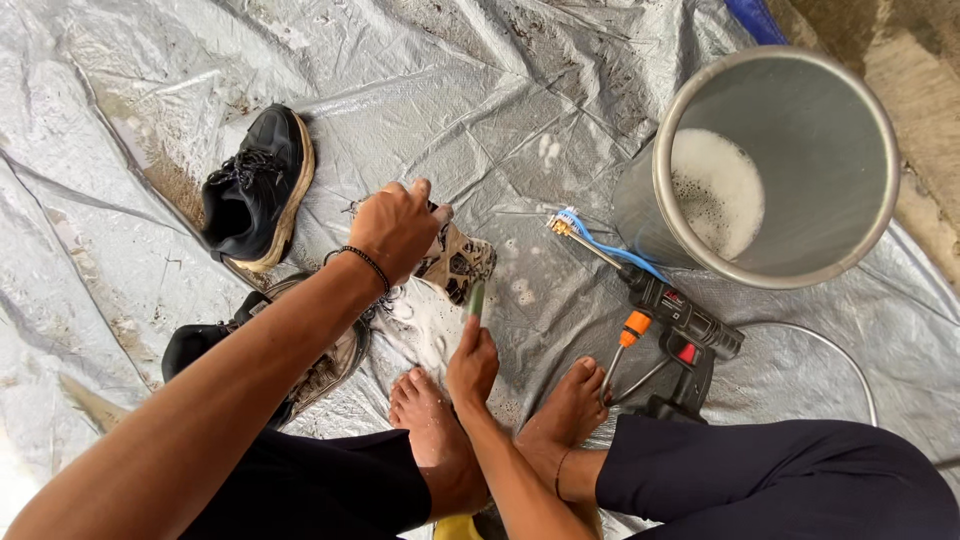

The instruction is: The person scrubs a black shoe with a green brush and soapy water. They then use a blue toothbrush to clean the inside of the shoe. Finally, they use a power drill with a brush attachment to scrub the shoe's exterior.

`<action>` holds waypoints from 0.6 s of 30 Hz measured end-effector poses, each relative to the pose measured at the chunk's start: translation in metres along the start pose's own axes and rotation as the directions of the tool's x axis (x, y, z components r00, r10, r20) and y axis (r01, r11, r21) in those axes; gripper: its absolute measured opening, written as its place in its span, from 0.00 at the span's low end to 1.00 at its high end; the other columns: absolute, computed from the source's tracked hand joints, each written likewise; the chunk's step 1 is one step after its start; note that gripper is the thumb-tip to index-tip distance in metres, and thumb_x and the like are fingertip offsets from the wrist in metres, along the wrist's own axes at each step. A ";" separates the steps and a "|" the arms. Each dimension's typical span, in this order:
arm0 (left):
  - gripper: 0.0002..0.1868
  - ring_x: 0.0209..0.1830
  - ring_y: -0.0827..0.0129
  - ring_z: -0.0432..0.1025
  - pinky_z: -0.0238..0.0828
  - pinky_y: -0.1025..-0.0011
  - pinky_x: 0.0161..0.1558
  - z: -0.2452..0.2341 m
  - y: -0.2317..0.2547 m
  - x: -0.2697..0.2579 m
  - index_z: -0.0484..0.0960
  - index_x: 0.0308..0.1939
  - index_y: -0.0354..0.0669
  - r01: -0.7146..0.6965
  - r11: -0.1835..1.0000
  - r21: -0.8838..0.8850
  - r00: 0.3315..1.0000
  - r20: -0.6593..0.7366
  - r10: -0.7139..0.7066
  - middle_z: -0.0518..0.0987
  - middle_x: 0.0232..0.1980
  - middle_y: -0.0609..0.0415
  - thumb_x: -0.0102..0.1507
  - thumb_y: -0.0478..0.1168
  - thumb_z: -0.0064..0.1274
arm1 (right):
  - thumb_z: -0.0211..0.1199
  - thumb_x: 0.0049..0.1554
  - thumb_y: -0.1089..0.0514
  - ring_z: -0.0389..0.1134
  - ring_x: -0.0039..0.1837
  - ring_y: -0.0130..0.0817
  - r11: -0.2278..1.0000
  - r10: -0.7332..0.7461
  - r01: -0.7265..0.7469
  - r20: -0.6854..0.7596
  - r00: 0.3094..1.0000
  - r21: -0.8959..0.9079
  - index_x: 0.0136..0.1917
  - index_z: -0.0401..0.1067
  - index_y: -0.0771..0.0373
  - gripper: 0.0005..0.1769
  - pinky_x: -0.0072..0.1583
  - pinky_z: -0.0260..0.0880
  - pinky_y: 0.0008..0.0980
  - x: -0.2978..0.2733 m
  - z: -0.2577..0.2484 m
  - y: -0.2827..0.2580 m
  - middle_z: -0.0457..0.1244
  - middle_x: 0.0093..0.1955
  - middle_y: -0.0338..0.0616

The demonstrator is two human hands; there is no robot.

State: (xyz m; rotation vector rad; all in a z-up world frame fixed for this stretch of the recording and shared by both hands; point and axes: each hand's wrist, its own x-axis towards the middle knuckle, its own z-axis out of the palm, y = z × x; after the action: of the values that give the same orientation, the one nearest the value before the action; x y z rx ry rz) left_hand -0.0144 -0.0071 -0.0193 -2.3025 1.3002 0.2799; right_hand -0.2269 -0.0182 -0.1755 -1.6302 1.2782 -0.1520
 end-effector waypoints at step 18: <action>0.17 0.40 0.47 0.79 0.81 0.57 0.34 -0.015 0.015 0.006 0.87 0.58 0.65 0.024 0.999 -0.045 0.994 -0.105 -0.029 0.79 0.52 0.46 0.75 0.41 0.43 | 0.40 0.72 0.27 0.71 0.52 0.72 0.997 -0.075 0.073 -0.049 0.996 -0.034 0.41 0.72 0.66 0.43 0.54 0.67 0.65 0.028 -0.017 -0.035 0.65 0.41 0.65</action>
State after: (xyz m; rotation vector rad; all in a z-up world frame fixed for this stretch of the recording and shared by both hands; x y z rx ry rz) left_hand -0.0251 -0.0259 -0.0134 -2.3978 1.3250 0.1815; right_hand -0.2021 -0.0536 -0.1537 -1.7114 1.2640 -0.2202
